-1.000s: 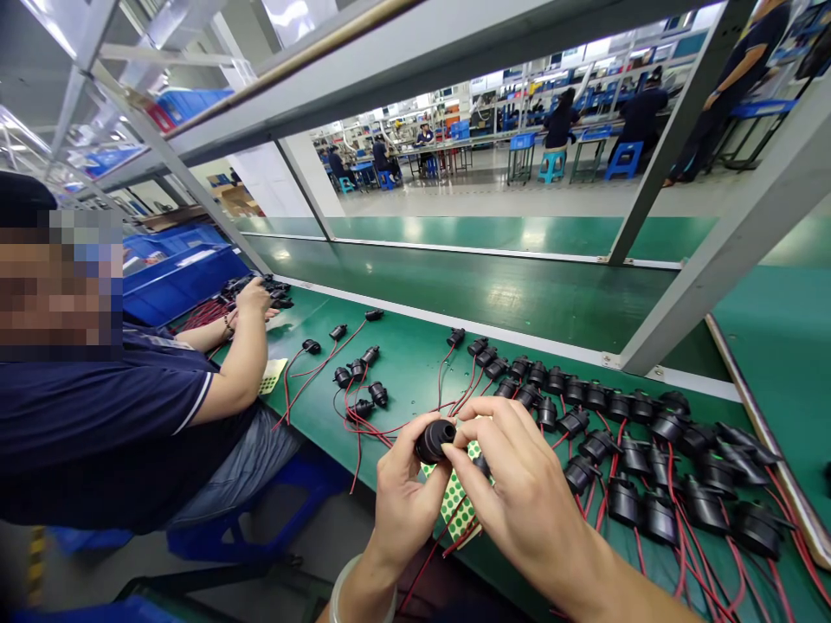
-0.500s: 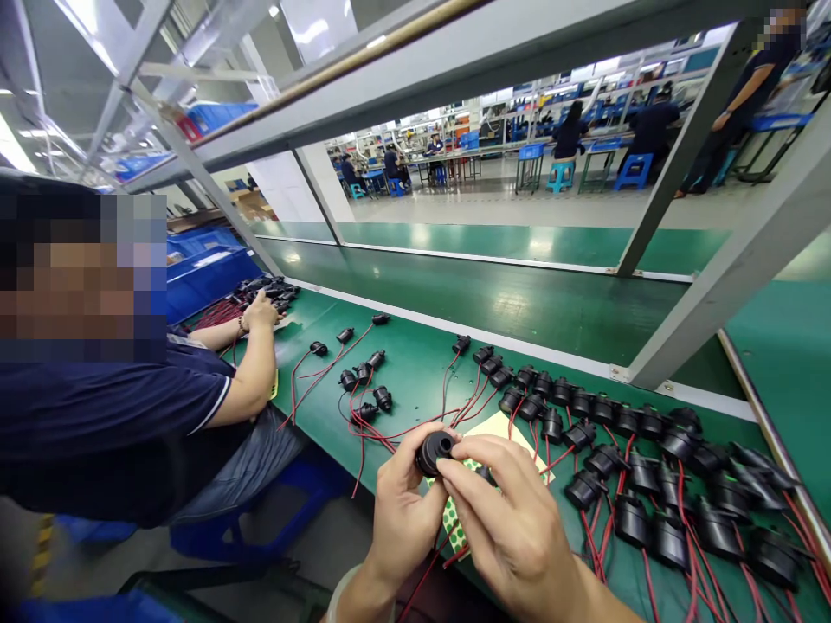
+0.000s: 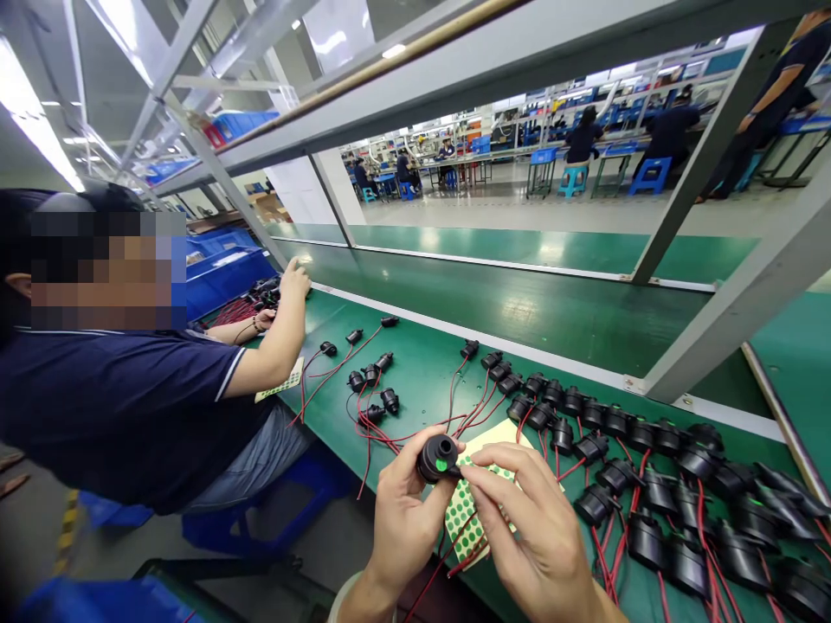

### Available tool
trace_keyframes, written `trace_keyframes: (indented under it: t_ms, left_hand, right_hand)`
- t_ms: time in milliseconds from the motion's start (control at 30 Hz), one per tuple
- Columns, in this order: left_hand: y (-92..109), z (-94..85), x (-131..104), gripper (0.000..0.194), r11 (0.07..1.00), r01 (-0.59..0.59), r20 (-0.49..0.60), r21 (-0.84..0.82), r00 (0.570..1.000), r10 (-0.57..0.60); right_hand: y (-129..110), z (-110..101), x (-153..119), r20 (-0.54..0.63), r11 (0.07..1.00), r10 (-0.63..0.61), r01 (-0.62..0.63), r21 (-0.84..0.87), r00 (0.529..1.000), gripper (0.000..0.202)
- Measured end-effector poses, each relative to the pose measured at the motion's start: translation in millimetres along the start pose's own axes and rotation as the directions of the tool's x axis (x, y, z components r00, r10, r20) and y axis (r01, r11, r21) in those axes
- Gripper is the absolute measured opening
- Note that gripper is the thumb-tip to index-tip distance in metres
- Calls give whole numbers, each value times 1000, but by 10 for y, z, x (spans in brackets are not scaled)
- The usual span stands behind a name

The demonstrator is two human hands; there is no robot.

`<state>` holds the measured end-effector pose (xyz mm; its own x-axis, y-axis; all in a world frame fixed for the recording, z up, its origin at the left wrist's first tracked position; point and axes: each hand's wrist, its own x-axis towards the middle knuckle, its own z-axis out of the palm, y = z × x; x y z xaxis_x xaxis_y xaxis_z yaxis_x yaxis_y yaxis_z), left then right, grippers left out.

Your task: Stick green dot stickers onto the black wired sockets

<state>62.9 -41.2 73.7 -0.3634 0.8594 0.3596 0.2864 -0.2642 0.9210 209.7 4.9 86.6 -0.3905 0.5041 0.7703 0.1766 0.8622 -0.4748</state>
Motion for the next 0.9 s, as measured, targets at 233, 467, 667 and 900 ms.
trace_keyframes:
  t_ms: [233,467,667,900]
  left_hand:
    - [81,-1,-2,38,993,-108,-31,52,993,110]
    - [134,-64,-26,41,973,-196,-10,121,980,198]
    - [144,-67,-24,34,992,-123,29,30,992,123]
    - [178,-83,-32,32,1000,-27,-12,9,1000,27]
  right_hand:
    - [-88,91,136,-53,994,61,-56,97,997,15]
    - [-140,187,159,27,936,227,-226,270,974,11]
    - [-135,200,146,34,919,260,-258,297,965,16]
    - [-90,154,90,-12,993,-13,14,115,1000,30]
